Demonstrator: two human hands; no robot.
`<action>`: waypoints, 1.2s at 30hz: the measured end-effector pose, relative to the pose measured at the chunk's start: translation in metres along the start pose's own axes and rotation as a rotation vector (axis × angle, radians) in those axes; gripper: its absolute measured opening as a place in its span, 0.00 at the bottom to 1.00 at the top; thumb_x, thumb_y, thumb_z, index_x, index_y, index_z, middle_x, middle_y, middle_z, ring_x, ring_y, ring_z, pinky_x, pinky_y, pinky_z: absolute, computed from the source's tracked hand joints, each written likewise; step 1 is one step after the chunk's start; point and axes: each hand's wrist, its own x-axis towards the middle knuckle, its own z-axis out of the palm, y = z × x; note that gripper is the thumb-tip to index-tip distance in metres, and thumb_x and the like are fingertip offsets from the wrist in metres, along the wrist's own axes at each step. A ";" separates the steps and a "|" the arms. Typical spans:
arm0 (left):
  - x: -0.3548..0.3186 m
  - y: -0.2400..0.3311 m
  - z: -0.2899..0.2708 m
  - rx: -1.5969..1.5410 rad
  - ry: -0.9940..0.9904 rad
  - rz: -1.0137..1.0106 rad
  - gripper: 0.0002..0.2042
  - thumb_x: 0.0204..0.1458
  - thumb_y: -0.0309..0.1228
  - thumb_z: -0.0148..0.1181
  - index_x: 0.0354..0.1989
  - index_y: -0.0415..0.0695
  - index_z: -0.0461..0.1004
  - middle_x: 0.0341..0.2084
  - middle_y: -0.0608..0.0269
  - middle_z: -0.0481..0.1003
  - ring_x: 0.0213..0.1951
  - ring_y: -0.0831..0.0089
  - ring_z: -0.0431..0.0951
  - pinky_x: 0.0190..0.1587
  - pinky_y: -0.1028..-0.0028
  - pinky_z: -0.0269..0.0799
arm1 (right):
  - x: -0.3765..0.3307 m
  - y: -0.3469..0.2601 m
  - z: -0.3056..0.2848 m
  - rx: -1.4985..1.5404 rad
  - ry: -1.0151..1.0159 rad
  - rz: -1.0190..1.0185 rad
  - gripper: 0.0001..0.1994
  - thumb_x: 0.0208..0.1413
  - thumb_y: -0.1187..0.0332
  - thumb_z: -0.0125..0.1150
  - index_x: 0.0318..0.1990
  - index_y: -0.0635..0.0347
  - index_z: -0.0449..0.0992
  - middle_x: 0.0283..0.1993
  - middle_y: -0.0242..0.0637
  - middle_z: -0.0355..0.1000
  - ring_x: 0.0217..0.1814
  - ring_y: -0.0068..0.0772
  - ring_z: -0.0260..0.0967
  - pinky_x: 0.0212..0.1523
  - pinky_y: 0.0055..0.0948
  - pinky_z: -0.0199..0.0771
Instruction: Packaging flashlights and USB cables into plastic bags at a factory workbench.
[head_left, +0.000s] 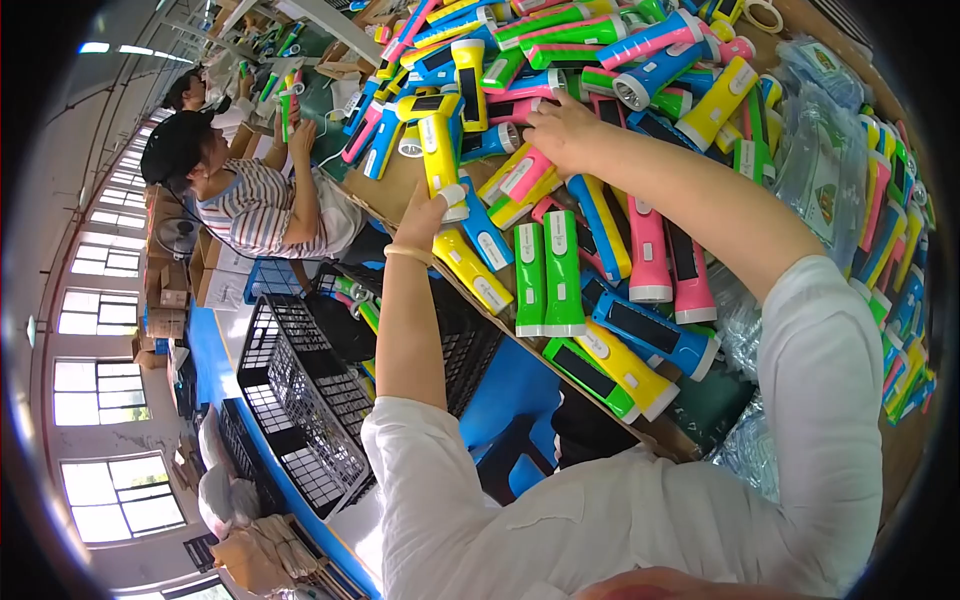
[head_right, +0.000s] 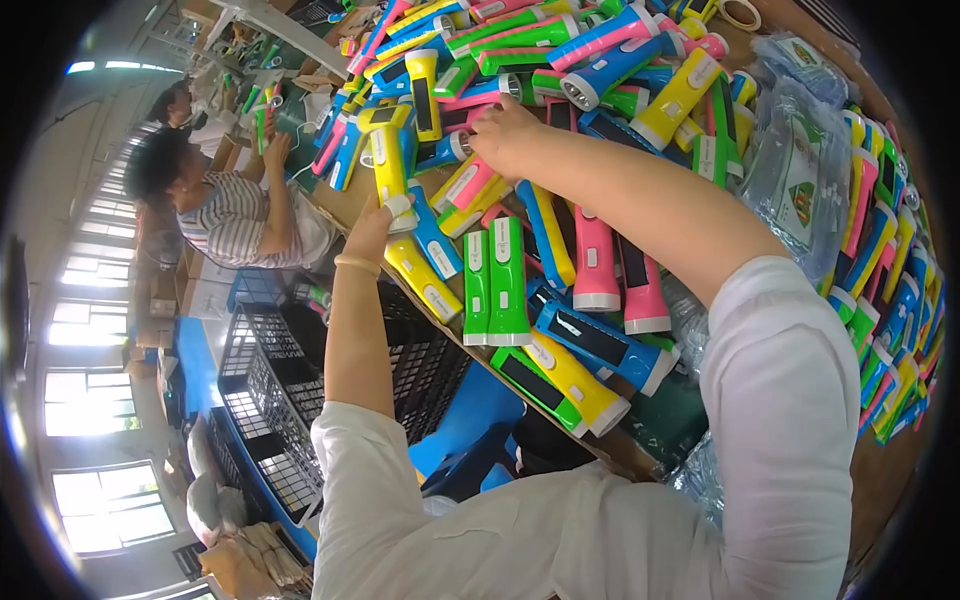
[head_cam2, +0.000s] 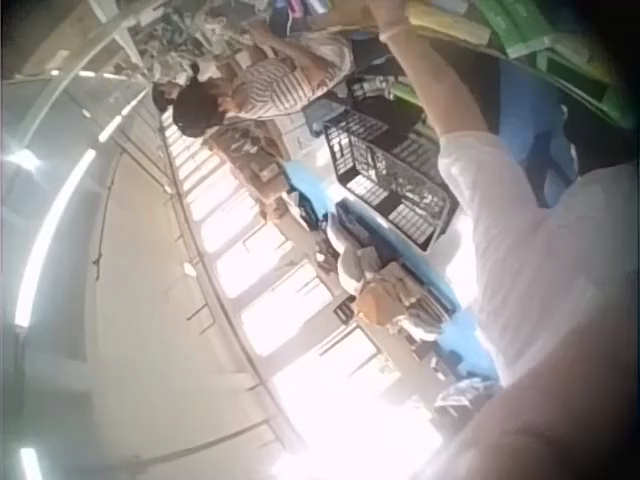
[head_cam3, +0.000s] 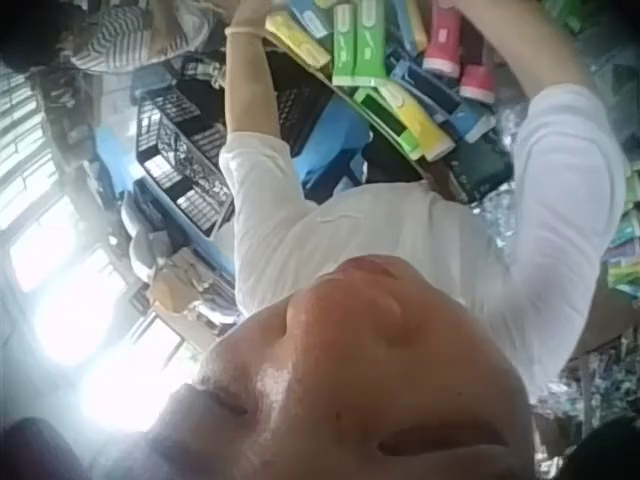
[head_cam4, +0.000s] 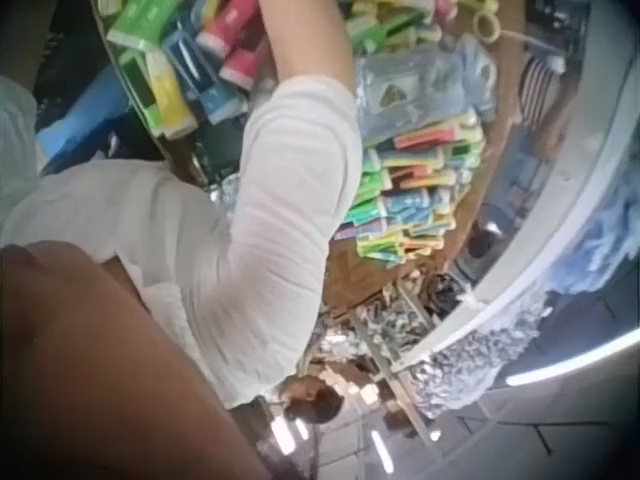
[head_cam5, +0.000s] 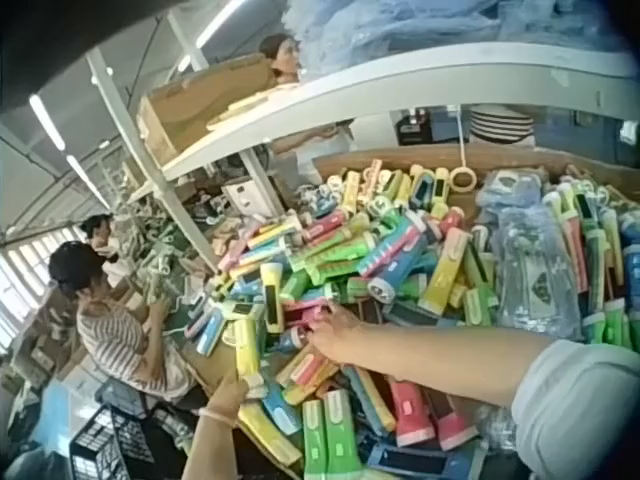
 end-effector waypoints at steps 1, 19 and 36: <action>-0.002 0.003 0.006 0.021 -0.006 0.078 0.33 0.54 0.31 0.65 0.68 0.45 0.59 0.51 0.58 0.74 0.49 0.69 0.78 0.49 0.69 0.74 | -0.008 0.001 0.003 0.069 0.059 0.021 0.30 0.42 0.56 0.76 0.54 0.53 0.75 0.58 0.38 0.70 0.66 0.38 0.65 0.69 0.51 0.58; 0.046 0.050 0.068 0.098 -0.350 -0.287 0.26 0.55 0.45 0.67 0.60 0.48 0.72 0.50 0.62 0.77 0.47 0.70 0.79 0.52 0.70 0.76 | -0.009 -0.049 0.064 1.882 0.366 0.740 0.25 0.48 0.50 0.65 0.44 0.64 0.80 0.45 0.51 0.79 0.41 0.46 0.81 0.40 0.42 0.81; 0.046 0.031 0.054 -0.193 -0.328 -0.078 0.31 0.54 0.53 0.67 0.60 0.48 0.68 0.47 0.61 0.77 0.48 0.64 0.78 0.54 0.60 0.74 | 0.017 -0.090 0.050 2.033 0.735 0.928 0.46 0.50 0.47 0.72 0.67 0.66 0.54 0.61 0.54 0.70 0.63 0.49 0.70 0.61 0.40 0.71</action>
